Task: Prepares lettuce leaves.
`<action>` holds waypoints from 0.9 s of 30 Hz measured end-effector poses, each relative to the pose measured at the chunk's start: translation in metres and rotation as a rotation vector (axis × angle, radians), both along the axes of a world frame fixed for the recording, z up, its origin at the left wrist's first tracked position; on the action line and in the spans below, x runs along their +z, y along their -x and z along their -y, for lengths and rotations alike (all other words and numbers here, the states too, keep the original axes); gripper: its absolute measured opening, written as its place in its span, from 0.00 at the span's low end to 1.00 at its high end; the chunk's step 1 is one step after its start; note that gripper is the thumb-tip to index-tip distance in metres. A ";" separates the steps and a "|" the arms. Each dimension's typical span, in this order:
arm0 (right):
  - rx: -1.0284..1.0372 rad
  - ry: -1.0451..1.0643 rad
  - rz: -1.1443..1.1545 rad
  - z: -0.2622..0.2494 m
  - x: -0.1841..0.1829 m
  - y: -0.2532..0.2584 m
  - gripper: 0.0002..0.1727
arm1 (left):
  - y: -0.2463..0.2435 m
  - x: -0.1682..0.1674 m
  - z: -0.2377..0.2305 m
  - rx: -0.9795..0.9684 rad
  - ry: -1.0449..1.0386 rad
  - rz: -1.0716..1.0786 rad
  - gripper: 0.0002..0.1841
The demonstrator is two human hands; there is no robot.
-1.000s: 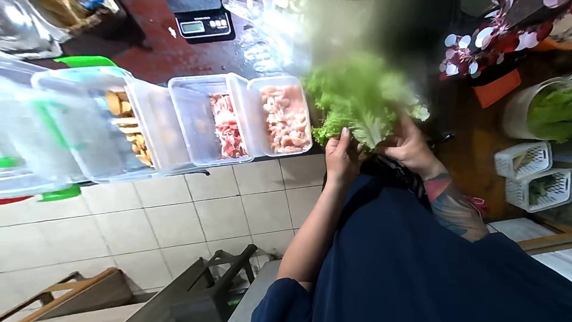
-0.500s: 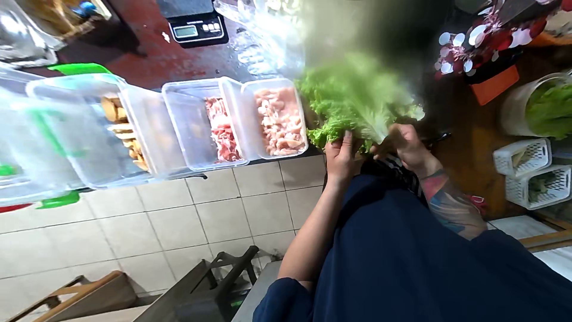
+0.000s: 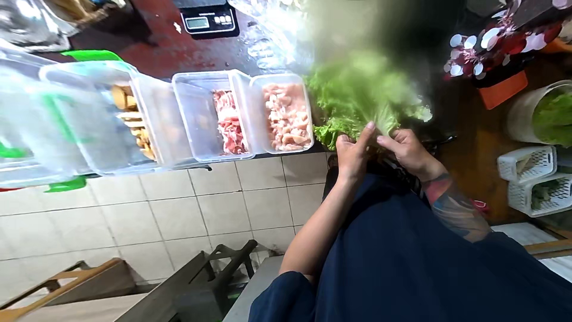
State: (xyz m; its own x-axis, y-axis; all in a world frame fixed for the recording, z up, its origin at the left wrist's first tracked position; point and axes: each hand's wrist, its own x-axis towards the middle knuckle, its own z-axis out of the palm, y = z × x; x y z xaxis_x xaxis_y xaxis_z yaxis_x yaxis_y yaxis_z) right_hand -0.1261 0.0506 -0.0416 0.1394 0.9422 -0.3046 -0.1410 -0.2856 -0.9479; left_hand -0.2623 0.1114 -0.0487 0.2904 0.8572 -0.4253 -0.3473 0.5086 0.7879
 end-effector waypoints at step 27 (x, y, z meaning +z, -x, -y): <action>-0.249 -0.320 0.329 -0.019 -0.014 -0.021 0.10 | 0.019 0.000 0.005 -0.180 -0.070 0.059 0.11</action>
State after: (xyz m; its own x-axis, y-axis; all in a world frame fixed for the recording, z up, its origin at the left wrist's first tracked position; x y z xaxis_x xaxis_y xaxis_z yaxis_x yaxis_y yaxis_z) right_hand -0.1054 0.0698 -0.0552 0.4113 0.9070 0.0904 0.1521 0.0295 -0.9879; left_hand -0.2813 0.1059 -0.0487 0.4645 0.8161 -0.3439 -0.3027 0.5113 0.8043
